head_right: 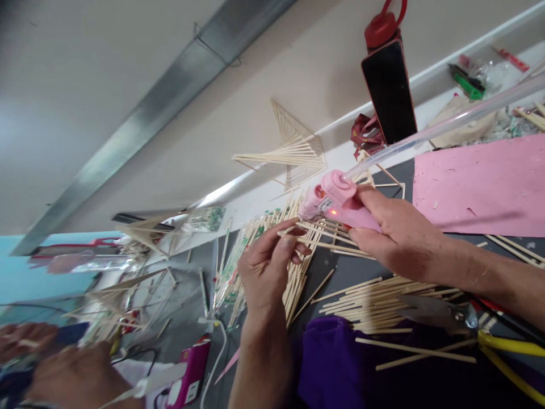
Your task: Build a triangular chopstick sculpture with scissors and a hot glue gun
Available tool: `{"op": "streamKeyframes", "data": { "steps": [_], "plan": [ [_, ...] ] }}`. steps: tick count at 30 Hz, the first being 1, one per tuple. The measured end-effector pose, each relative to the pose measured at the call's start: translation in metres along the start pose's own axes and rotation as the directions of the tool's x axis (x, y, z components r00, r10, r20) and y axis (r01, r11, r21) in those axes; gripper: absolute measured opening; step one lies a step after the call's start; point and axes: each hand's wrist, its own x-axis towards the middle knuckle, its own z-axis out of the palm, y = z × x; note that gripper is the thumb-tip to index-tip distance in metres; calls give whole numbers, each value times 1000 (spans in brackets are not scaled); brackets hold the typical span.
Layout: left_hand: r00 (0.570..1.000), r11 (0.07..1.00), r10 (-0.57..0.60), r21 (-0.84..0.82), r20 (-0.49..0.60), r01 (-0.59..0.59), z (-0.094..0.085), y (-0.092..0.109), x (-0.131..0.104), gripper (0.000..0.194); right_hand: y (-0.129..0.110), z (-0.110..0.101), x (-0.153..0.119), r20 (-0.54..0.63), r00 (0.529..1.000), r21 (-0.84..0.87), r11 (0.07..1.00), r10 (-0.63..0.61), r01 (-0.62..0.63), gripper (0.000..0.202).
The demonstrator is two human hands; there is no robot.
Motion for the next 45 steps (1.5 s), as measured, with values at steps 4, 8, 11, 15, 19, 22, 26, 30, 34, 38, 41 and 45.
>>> {"op": "streamKeyframes", "data": {
  "steps": [4,8,11,15,19,22,26,30,34,38,41,45],
  "plan": [
    [1000,1000,4,-7,11,-3,0,0,0,24,-2,0,0,7,1000,0,1000,7,-7,35],
    [1000,1000,4,-10,11,-4,0,0,0,24,-4,0,0,37,999,-30,999,36,-35,43],
    [1000,1000,-4,-11,9,4,0,1,0,24,-4,1,0,54,998,-69,997,35,-31,45],
    [1000,1000,-22,-5,3,22,0,2,0,26,-4,1,-1,51,998,-93,995,28,-23,45],
    [1000,1000,-21,6,2,21,-1,2,0,26,-5,0,-1,35,999,-95,995,17,-14,43],
    [1000,1000,-18,7,10,18,-1,2,0,27,-5,0,-1,15,1000,-71,997,15,-14,43],
    [1000,1000,-16,9,12,16,-1,2,0,27,-5,0,0,2,1000,-50,999,12,-12,40],
    [1000,1000,-14,17,11,14,-1,1,0,28,-4,0,0,6,1000,-43,999,12,-11,39],
    [1000,1000,-10,19,18,10,-1,0,0,27,-3,0,0,11,1000,-35,999,13,-13,38],
    [1000,1000,-23,20,14,22,-1,1,-1,27,-2,0,0,19,1000,-31,999,20,-20,36],
    [1000,1000,-23,15,18,23,-1,1,-1,28,-2,0,0,6,1000,-44,999,12,-12,34],
    [1000,1000,-21,18,18,21,-2,-1,-1,27,-2,-1,0,9,1000,-66,998,10,-10,35]
  ]
}}
